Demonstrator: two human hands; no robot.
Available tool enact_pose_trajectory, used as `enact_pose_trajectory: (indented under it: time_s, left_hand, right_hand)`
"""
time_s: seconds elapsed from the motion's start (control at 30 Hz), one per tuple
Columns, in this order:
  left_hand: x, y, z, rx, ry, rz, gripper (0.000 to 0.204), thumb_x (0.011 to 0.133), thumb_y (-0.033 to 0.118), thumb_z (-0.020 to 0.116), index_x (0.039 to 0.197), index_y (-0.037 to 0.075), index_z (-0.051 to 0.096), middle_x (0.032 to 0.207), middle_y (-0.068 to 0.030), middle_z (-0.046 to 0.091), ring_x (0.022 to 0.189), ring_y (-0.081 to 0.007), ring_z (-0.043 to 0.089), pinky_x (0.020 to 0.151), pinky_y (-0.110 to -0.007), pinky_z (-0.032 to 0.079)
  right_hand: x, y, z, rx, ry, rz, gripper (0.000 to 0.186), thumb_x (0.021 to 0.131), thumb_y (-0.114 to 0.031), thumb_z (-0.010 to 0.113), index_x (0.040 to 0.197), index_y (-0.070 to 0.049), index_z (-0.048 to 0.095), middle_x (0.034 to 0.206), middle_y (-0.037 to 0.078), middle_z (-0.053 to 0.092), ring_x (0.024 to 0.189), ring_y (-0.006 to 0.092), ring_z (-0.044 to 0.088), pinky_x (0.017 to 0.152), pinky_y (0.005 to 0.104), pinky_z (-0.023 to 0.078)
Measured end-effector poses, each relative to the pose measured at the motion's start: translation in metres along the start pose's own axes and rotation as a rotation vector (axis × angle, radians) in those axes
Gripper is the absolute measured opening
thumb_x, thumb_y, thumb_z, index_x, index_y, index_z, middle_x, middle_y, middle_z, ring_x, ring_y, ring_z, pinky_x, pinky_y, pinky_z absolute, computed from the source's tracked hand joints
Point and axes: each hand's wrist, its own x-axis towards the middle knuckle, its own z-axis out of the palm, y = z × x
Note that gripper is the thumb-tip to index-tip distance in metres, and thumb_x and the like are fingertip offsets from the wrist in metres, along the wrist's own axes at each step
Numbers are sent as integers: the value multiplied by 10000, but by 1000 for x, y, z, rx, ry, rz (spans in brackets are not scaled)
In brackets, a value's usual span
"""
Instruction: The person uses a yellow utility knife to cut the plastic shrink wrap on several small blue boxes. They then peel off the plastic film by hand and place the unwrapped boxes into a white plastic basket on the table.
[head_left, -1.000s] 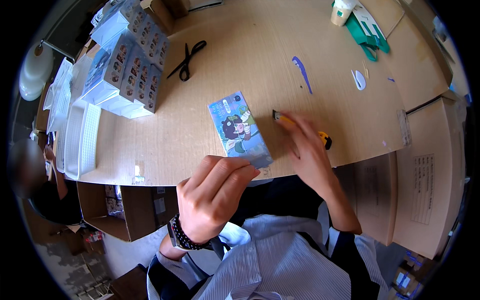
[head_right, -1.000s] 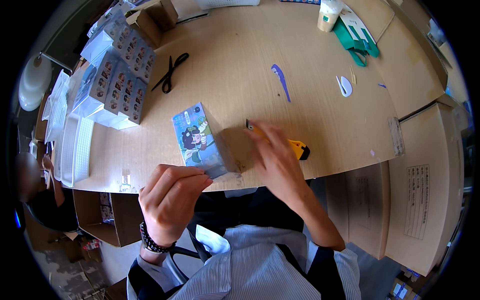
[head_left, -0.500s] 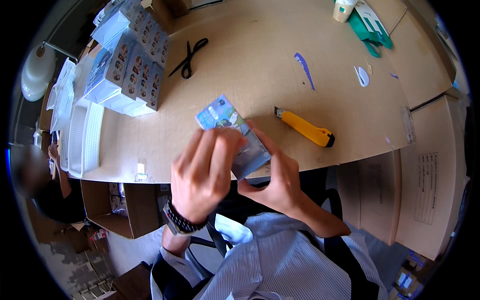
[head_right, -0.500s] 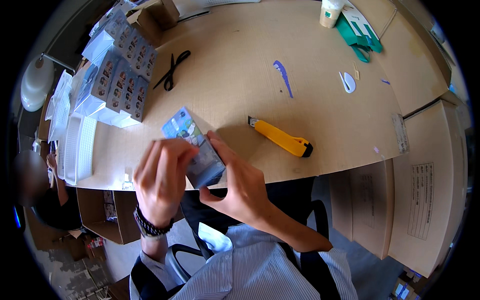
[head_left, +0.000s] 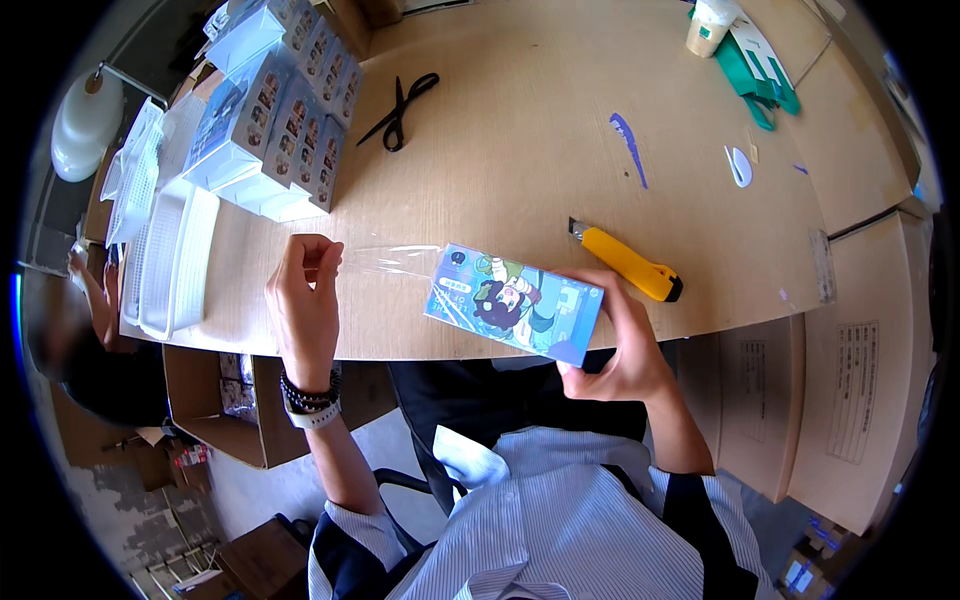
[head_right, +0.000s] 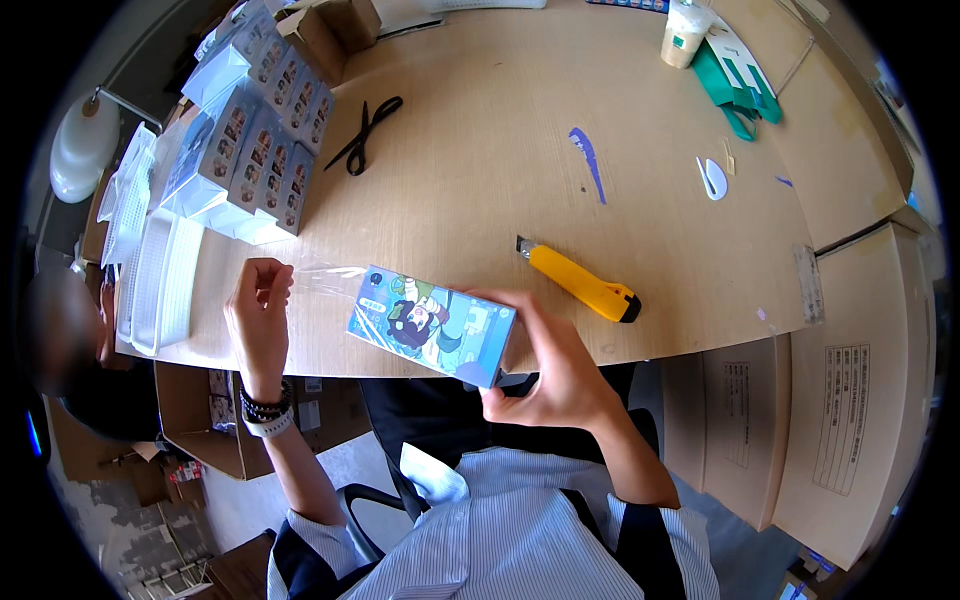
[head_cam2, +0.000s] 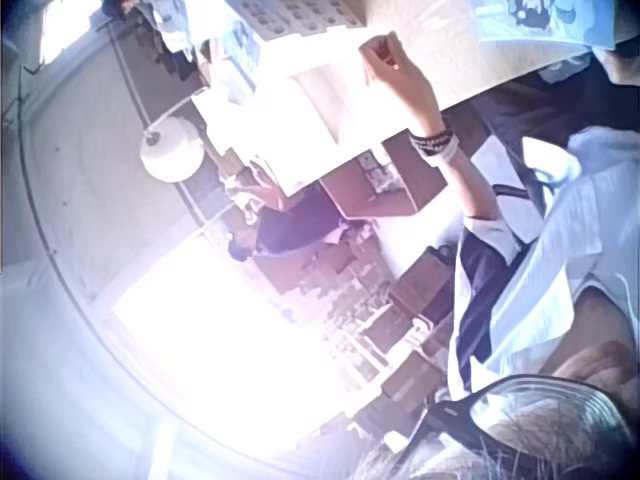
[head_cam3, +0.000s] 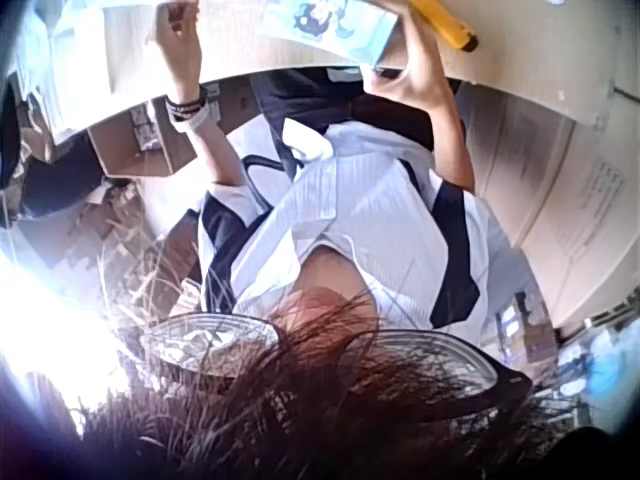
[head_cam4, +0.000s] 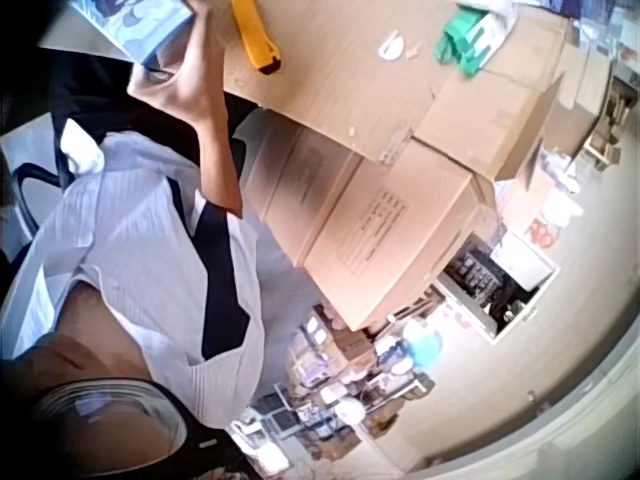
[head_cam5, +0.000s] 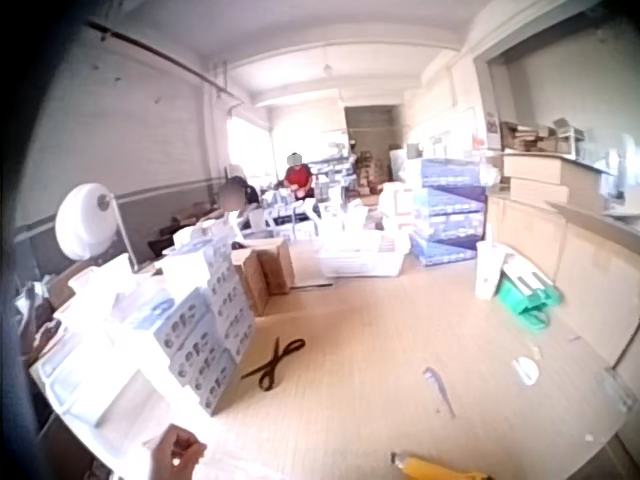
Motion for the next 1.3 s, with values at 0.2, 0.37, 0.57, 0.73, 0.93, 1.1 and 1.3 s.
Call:
enact_pose_trajectory:
  time_s: [0.2, 0.37, 0.57, 0.73, 0.93, 1.1, 1.3]
  left_hand:
    - [-4, 2, -2, -133, 32, -110, 98, 971, 98, 650, 958, 4, 627, 782, -34, 648, 670, -91, 583, 628, -239, 496]
    - [-18, 26, -12, 10, 131, 15, 115, 989, 42, 572, 1039, 26, 675, 935, -97, 682, 894, -208, 659, 741, -282, 527]
    - [-57, 83, -16, 195, 418, 623, 206, 938, 35, 584, 1029, 95, 758, 1058, -83, 716, 1070, -273, 637, 923, -419, 497]
    - [-43, 79, -20, 228, 148, 451, 223, 738, -51, 620, 833, 85, 769, 948, -60, 730, 977, -253, 666, 912, -426, 494]
    - [-54, 42, -15, 487, -96, 176, 345, 781, -107, 602, 1099, 5, 675, 1065, -137, 712, 1048, -269, 665, 980, -431, 485]
    - [-41, 109, -29, -245, -205, 627, 503, 769, 43, 777, 1259, 83, 667, 1198, -76, 694, 1114, -269, 667, 950, -385, 552]
    - [-44, 94, 2, -252, -49, 687, 270, 676, 32, 824, 935, 73, 762, 979, -34, 734, 943, -208, 703, 800, -330, 579]
  right_hand:
    - [5, 9, -13, 41, -78, 88, 822, 683, -333, 757, 1388, -49, 446, 1289, 152, 596, 1211, 286, 593, 1057, 428, 468]
    - [10, 9, -12, 208, -50, 123, 802, 676, -278, 742, 1383, -39, 449, 1304, 153, 578, 1219, 274, 581, 1055, 430, 464]
    - [7, 3, -10, 283, -51, 255, 796, 676, -231, 737, 1389, -38, 441, 1354, 152, 545, 1256, 260, 547, 1083, 408, 424]
    - [4, 4, -13, 290, -72, 256, 815, 676, -235, 729, 1404, -50, 414, 1373, 154, 534, 1283, 268, 531, 1097, 437, 424]
    - [6, 6, -13, 284, -102, 237, 844, 666, -251, 740, 1415, -66, 398, 1373, 144, 519, 1291, 269, 520, 1095, 442, 426]
    - [3, 13, -11, 320, -60, 227, 816, 681, -250, 751, 1402, -58, 418, 1348, 143, 525, 1273, 268, 526, 1082, 404, 422]
    - [4, 12, -8, 261, -63, 197, 772, 706, -226, 724, 1387, -10, 432, 1339, 158, 535, 1246, 264, 540, 1073, 398, 425]
